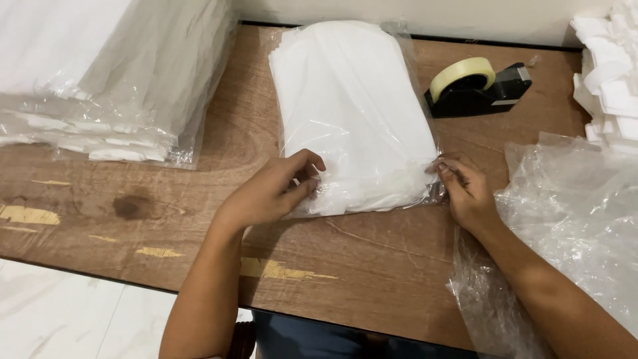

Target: Folding white plastic bags and organizing them into neat stacks or clear plastic sleeves on a wooden workbench.

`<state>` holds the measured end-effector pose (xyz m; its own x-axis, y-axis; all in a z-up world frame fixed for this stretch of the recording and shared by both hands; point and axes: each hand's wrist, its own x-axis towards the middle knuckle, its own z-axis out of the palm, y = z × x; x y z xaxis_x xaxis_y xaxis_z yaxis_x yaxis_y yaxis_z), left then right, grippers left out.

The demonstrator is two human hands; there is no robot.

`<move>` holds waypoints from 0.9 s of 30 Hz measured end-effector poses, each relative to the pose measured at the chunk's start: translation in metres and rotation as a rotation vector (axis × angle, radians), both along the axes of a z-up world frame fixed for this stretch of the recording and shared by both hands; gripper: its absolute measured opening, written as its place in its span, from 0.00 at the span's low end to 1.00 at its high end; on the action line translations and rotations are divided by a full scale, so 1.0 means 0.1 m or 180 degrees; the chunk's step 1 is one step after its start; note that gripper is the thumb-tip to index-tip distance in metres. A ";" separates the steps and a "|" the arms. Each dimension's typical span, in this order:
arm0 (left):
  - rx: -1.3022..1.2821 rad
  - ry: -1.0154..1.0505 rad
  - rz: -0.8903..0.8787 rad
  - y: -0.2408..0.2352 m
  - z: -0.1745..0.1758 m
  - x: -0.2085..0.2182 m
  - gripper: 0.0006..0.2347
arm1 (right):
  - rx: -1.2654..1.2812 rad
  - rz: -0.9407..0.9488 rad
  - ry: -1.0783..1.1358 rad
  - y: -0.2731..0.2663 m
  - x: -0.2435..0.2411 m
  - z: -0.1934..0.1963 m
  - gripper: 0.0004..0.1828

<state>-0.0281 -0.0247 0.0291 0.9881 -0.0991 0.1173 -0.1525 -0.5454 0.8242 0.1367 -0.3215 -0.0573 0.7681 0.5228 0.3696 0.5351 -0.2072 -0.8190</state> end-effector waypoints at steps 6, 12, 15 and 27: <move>0.1456 0.0164 0.0085 -0.51 0.55 0.03 0.19 | 0.0078 0.0008 0.0117 0.02 -0.01 -0.02 0.12; 0.2541 -0.0043 -0.0042 -0.66 0.26 0.43 0.09 | 0.0002 0.0009 0.0064 0.01 0.00 -0.01 0.13; 0.2087 0.0342 -0.0042 -0.60 0.22 0.55 0.09 | 0.0072 -0.0027 0.0152 0.02 0.02 -0.04 0.12; 0.1609 0.0377 -0.0289 -0.42 0.05 0.55 0.10 | -0.0309 -0.0731 0.0417 0.10 -0.01 0.18 0.20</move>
<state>0.0273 -0.0666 0.0337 0.9765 -0.2003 -0.0793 -0.1394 -0.8682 0.4762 0.1360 -0.3120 -0.0391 0.9085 0.3576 0.2161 0.3560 -0.3917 -0.8484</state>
